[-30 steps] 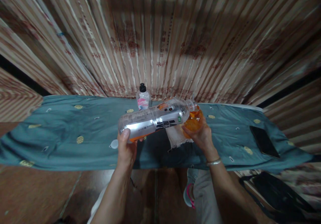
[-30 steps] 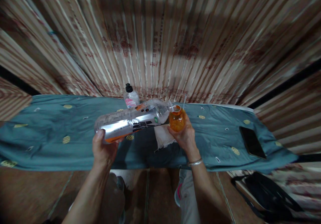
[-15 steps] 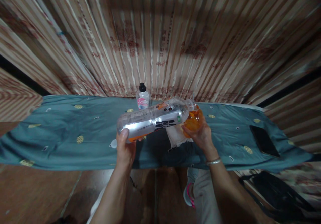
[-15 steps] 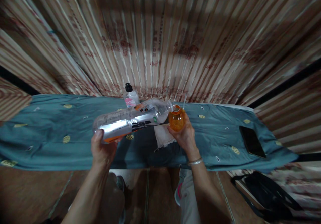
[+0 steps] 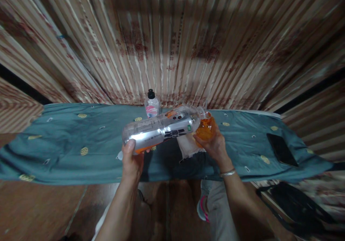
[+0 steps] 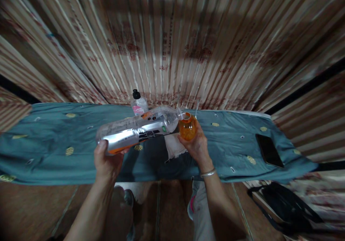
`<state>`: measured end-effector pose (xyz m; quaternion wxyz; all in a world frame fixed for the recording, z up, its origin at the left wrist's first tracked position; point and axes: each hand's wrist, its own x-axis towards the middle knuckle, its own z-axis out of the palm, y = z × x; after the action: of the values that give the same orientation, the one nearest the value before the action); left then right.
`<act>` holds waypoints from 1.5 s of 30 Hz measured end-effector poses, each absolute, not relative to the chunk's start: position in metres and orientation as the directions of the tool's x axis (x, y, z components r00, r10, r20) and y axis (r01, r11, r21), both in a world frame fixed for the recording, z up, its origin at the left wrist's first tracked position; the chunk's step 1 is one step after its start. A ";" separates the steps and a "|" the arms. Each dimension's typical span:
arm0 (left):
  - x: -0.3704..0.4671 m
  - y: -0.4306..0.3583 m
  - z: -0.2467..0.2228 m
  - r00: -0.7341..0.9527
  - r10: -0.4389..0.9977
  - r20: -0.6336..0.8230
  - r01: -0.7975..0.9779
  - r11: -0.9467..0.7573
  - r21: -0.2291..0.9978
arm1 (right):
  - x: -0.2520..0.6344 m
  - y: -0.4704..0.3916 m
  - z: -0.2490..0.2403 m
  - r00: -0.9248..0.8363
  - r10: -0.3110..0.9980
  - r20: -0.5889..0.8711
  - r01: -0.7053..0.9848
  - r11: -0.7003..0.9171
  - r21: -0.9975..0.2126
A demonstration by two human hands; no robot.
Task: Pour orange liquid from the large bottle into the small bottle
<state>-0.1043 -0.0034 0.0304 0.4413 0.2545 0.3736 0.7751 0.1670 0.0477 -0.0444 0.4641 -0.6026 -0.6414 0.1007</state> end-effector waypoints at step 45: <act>-0.120 -0.008 0.032 -0.503 0.860 0.089 -0.467 -0.357 0.809 | 0.155 0.045 -0.038 0.160 0.845 0.511 0.763 0.222 -0.606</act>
<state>-0.1196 -0.0076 0.0324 0.4246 0.2614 0.3758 0.7811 0.1554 0.0447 -0.0384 0.4395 -0.6220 -0.6464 0.0462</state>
